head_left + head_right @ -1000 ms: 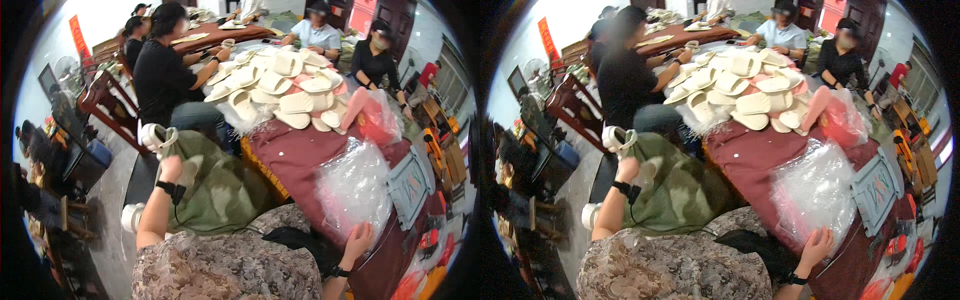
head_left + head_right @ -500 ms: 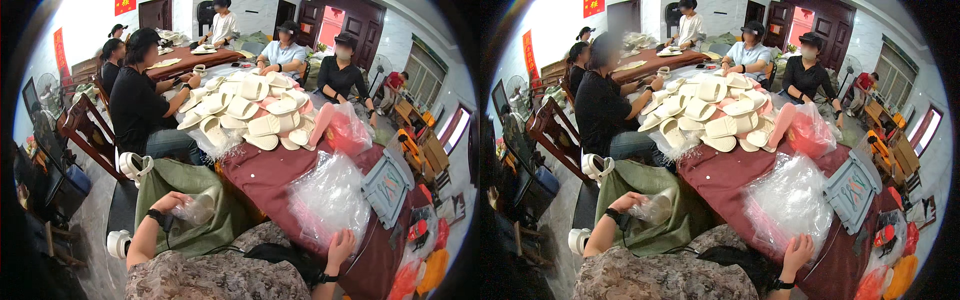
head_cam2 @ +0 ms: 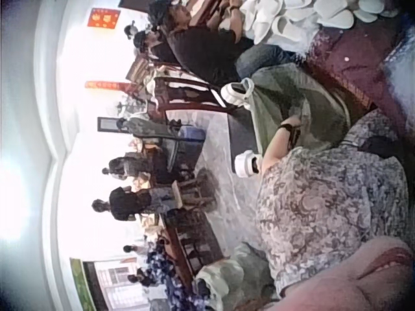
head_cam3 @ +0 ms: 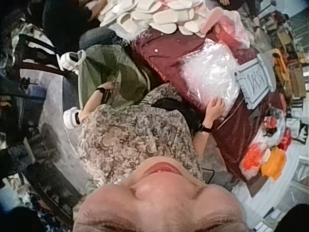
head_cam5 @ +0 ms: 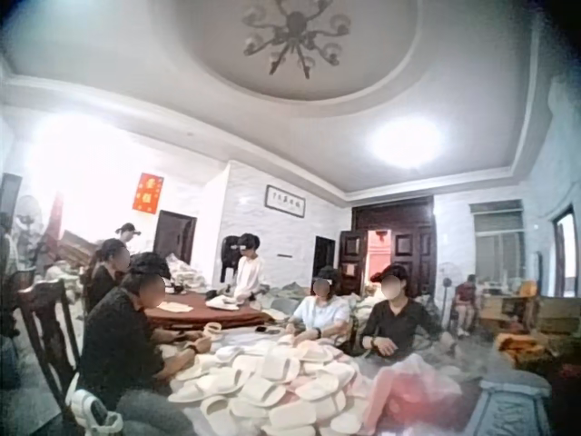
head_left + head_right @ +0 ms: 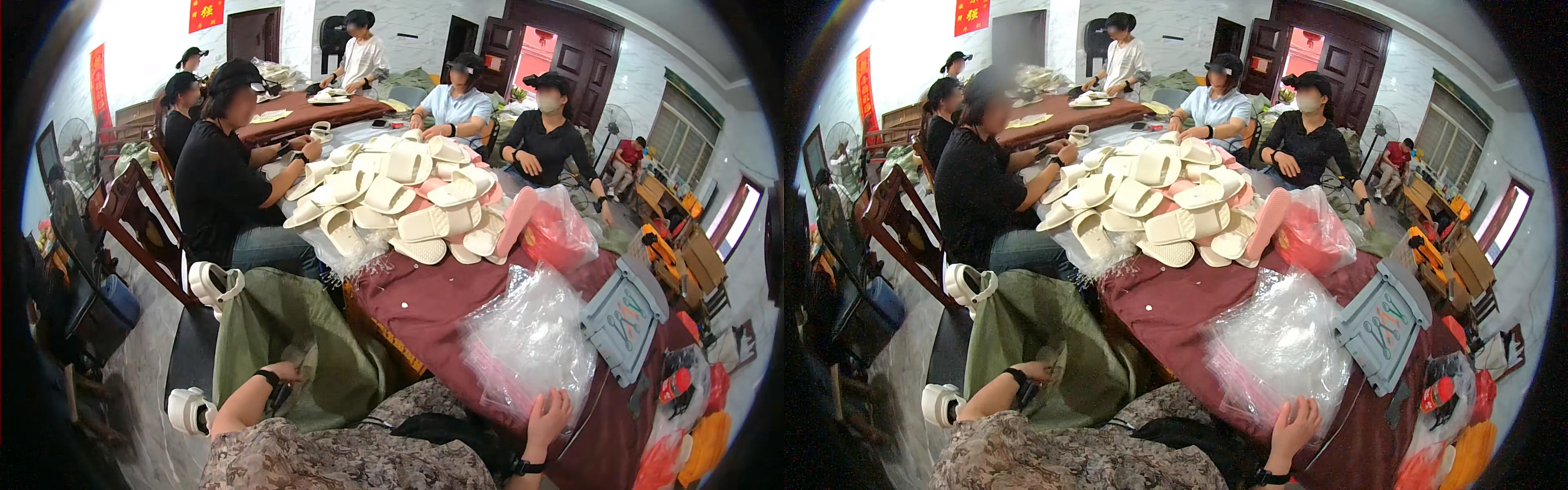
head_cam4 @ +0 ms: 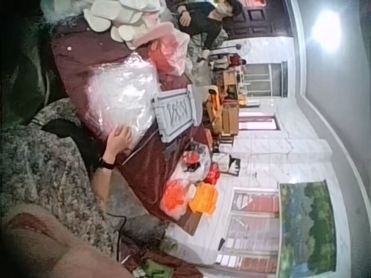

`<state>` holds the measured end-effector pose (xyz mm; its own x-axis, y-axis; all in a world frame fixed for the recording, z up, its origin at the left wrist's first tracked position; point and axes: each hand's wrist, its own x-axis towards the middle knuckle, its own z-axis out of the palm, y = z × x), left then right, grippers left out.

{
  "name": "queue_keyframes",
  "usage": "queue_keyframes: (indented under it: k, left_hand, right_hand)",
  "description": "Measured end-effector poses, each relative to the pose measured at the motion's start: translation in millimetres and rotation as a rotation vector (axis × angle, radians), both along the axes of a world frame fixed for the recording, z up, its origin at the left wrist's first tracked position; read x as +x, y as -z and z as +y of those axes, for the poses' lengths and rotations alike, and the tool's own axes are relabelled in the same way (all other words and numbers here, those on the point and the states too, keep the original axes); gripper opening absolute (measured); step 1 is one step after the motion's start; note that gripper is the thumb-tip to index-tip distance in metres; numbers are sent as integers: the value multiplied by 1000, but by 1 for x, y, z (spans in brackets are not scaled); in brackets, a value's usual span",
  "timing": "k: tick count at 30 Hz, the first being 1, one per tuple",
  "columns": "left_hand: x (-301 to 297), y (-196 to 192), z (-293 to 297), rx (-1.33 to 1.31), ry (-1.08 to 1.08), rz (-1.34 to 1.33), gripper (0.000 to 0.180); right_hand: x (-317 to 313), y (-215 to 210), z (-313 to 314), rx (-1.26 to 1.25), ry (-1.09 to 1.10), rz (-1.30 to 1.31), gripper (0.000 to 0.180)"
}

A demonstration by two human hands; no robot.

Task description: Packing pairs of white plastic slippers into plastic bags at a workshop table.

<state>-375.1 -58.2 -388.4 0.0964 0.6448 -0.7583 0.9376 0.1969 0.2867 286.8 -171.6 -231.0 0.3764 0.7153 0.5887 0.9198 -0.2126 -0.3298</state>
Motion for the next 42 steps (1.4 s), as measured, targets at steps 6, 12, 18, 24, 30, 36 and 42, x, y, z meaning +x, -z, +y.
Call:
queue_keyframes:
  k: [6,12,18,24,30,36,42]
  left_hand:
    - [72,-100,38,84,-175,-679,83]
    - [188,-241,24,165,263,-763,64]
    - [235,-319,69,916,696,-346,52]
    - [288,-314,251,785,-188,-858,72]
    - [293,-270,354,511,-710,-1300,39]
    - [330,-282,373,950,-568,-1326,27]
    - [308,-320,380,988,-574,-791,28]
  right_hand:
    - [-3,-1,2,-8,15,15,34]
    - [-1,2,-2,-3,21,-1,36]
    - [3,0,-1,6,-8,22,37]
    - [1,-6,1,29,1,-11,37]
    - [0,13,4,-2,-15,35,39]
    - [-3,0,-3,-24,9,36,38]
    - [-3,-8,2,-75,32,67,39]
